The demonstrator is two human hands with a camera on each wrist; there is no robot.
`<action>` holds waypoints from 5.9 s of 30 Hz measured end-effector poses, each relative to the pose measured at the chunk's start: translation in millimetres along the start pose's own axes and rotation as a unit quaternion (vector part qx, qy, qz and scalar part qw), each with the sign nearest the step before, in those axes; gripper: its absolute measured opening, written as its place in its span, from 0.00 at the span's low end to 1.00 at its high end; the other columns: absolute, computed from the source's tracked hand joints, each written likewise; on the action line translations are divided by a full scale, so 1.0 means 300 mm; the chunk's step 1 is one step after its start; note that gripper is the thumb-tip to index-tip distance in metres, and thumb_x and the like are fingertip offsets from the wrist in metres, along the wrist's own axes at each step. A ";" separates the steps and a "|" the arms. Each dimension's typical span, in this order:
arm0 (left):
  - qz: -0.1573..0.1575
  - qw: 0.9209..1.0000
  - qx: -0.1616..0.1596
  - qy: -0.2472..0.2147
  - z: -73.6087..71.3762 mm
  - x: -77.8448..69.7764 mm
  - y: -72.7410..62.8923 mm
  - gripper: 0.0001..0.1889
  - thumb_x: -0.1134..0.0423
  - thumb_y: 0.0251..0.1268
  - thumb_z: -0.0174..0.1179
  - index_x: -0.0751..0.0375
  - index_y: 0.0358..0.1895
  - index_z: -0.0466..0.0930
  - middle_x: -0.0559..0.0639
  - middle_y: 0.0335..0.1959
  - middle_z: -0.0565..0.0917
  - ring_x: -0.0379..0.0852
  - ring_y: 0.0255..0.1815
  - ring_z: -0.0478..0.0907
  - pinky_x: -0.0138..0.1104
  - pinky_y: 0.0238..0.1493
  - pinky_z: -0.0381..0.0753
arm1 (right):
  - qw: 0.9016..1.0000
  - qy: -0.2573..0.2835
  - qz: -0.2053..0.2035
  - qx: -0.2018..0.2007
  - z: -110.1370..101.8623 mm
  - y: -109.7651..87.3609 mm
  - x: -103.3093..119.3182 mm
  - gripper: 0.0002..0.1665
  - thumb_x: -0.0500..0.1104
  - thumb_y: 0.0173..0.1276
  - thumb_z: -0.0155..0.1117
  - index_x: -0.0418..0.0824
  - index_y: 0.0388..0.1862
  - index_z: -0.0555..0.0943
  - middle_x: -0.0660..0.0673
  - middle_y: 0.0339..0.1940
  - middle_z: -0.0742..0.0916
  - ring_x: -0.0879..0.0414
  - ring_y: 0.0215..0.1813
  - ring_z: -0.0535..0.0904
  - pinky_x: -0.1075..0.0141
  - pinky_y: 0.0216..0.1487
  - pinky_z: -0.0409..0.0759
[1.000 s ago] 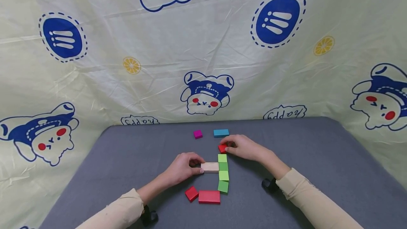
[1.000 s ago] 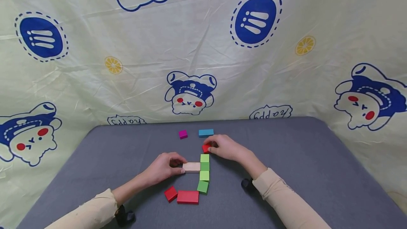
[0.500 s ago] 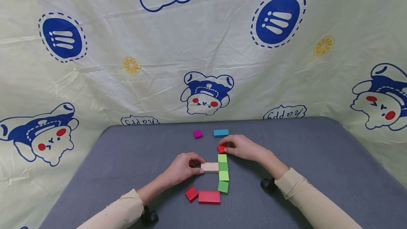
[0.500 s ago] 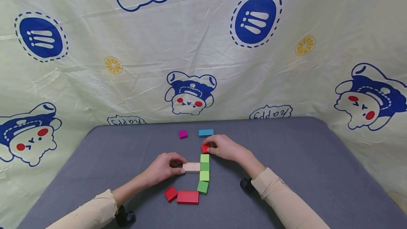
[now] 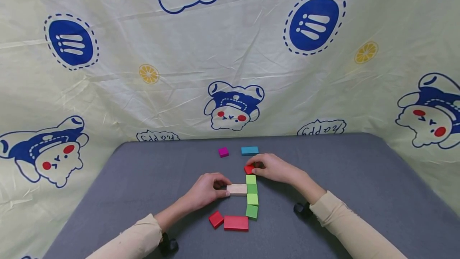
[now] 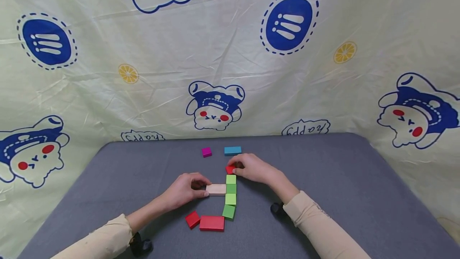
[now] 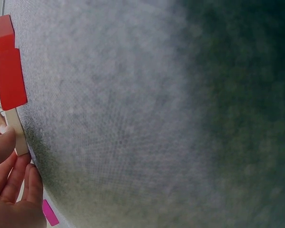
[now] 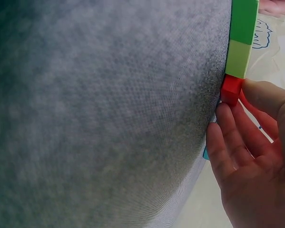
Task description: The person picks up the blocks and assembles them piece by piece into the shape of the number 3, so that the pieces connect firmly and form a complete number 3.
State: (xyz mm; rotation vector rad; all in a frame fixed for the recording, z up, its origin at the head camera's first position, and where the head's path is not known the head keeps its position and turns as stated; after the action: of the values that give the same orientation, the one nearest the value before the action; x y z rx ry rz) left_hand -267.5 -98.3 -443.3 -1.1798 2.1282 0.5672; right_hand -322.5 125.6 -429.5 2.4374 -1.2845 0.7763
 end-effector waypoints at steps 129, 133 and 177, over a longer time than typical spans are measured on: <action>-0.050 0.993 -0.105 -0.018 -0.017 0.001 0.355 0.19 0.67 0.65 0.66 0.66 0.57 0.79 0.57 0.53 0.82 0.51 0.52 0.79 0.41 0.55 0.77 | 0.996 -0.066 -0.041 -0.035 0.072 -0.200 0.122 0.16 0.45 0.64 0.72 0.48 0.50 0.83 0.54 0.52 0.80 0.57 0.54 0.74 0.55 0.57 0.75; -0.058 0.994 -0.093 -0.001 0.007 -0.007 0.375 0.21 0.69 0.65 0.64 0.69 0.61 0.76 0.60 0.55 0.80 0.52 0.53 0.78 0.43 0.56 0.76 | 0.997 -0.063 -0.038 -0.032 0.072 -0.201 0.125 0.16 0.45 0.64 0.72 0.47 0.51 0.83 0.53 0.53 0.80 0.56 0.55 0.74 0.54 0.57 0.75; -0.068 0.992 -0.104 0.015 0.004 -0.014 0.387 0.13 0.68 0.63 0.66 0.64 0.50 0.82 0.56 0.45 0.81 0.51 0.45 0.75 0.43 0.52 0.75 | 0.997 -0.064 -0.040 -0.036 0.070 -0.208 0.132 0.16 0.44 0.64 0.71 0.46 0.50 0.83 0.53 0.52 0.80 0.56 0.54 0.75 0.54 0.57 0.75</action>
State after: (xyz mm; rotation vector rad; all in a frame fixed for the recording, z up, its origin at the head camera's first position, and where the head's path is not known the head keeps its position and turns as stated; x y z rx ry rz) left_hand -365.3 -36.4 -433.7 -1.4441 2.0305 0.7274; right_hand -246.0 124.3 -423.5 2.4981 -1.2282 0.5515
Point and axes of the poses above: each hand's wrist, its own y-axis towards the middle knuckle, its own z-axis out of the palm, x = y × z, the point moved 4 cm from there along y, towards the middle knuckle
